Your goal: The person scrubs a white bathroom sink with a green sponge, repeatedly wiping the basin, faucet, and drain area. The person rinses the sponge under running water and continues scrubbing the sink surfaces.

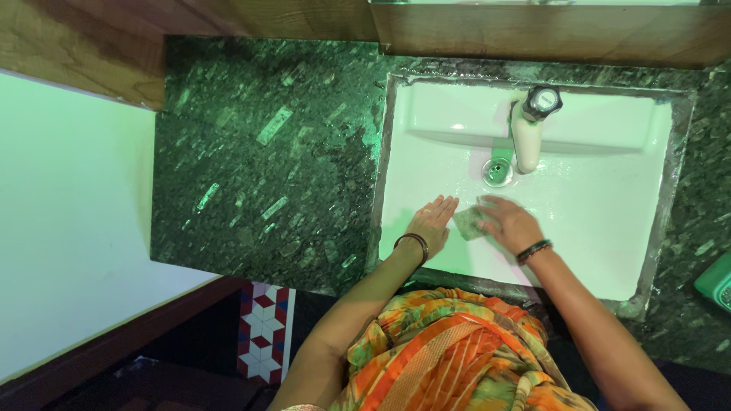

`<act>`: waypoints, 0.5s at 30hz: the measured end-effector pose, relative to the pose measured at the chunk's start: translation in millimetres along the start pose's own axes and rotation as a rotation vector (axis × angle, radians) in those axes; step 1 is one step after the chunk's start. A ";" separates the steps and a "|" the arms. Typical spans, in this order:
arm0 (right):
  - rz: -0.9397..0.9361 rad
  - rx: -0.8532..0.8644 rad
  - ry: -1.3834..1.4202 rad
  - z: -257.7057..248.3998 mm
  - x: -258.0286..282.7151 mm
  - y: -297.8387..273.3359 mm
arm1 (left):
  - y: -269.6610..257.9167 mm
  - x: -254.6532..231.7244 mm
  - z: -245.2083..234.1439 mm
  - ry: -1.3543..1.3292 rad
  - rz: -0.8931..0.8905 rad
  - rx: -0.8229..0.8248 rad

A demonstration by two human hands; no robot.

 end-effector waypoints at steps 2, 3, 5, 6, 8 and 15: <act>-0.161 0.031 -0.007 9.9 24.9 -19.7 | 2.9 2.4 1.5 0.000 0.004 -0.006; -0.178 0.074 -0.075 16.8 31.9 -28.3 | 1.0 3.1 2.9 0.000 0.005 -0.008; -0.093 0.129 -0.255 15.1 20.1 -19.3 | 0.4 3.8 3.8 0.004 -0.001 0.006; 0.015 0.151 -0.358 6.7 -1.1 -10.8 | -0.1 3.4 5.2 0.003 -0.002 0.014; 0.171 0.102 -0.475 -14.3 -32.5 3.7 | 1.4 5.7 5.6 0.028 0.010 0.020; 0.048 0.115 -0.448 12.6 19.4 29.8 | 0.5 -4.3 -4.5 -0.009 -0.011 0.023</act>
Point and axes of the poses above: each hand's wrist, its own y-axis towards the middle knuckle, its own z-axis out of the palm, x = y × z, the point moved 10 cm from there along y, towards the middle knuckle, and after that the axes turned 11 degrees about -y, right-handed, at the moved point
